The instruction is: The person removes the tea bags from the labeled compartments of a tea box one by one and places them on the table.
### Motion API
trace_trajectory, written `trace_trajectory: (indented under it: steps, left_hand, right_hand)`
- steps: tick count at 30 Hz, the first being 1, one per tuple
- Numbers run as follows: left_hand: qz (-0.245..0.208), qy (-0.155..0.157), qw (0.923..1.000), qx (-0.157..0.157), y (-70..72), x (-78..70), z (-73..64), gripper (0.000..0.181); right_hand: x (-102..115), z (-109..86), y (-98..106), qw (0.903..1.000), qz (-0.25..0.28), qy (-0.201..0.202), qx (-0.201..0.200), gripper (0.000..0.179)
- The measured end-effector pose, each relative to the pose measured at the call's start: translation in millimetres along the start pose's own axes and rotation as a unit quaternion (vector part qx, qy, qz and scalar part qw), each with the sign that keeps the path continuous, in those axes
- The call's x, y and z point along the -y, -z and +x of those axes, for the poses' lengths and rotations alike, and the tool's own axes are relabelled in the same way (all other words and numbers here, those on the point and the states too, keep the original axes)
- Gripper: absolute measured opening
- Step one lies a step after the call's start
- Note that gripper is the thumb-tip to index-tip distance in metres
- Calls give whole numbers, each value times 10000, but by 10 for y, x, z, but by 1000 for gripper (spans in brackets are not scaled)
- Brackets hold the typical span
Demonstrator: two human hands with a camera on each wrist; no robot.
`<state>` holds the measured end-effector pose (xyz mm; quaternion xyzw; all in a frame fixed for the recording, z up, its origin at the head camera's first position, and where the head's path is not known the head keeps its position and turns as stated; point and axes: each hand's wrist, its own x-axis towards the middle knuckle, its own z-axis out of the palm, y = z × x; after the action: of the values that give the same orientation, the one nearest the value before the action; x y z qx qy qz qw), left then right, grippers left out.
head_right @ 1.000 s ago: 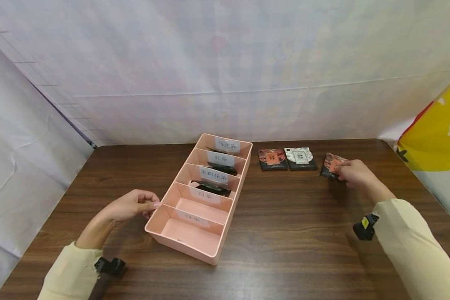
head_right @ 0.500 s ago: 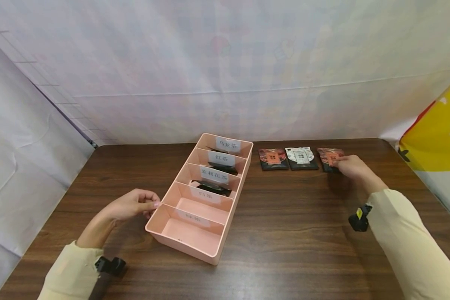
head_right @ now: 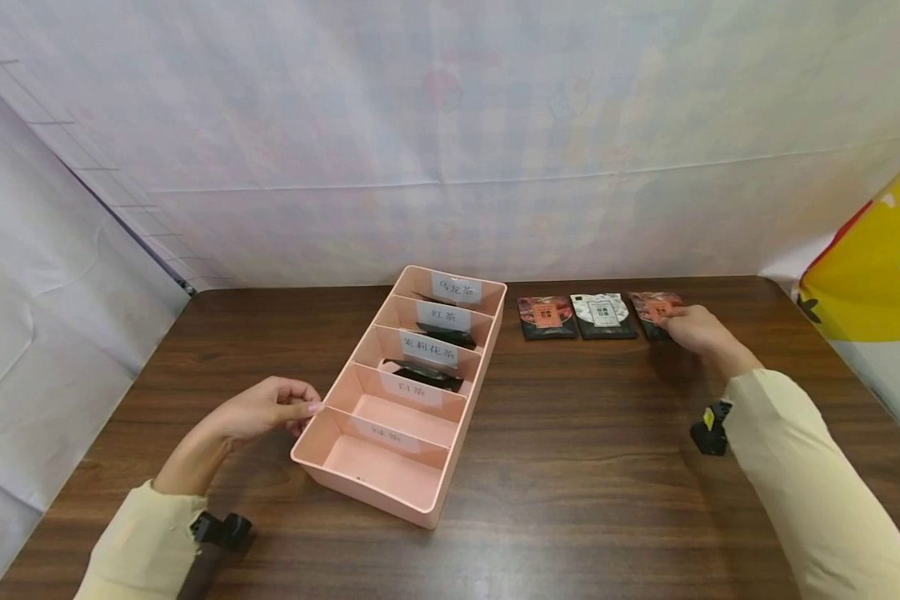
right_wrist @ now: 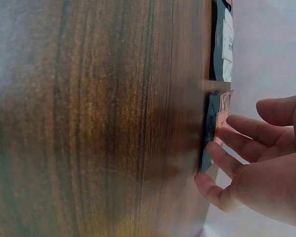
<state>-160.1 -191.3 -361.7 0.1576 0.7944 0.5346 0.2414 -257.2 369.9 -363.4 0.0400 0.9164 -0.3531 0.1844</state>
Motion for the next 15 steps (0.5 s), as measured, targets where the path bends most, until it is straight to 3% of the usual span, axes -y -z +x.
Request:
trace_trajectory:
  steps: [9, 15]
  left_hand:
    - [30, -17, 10000, -5, 5, 0, -1, 16]
    - [51, -15, 10000, -26, 1, -13, -5, 16]
  right_hand:
    - [-15, 87, -10, 9998, -112, -93, -112, 65]
    - [12, 48, 15, 9987, -455, 205, -112, 61]
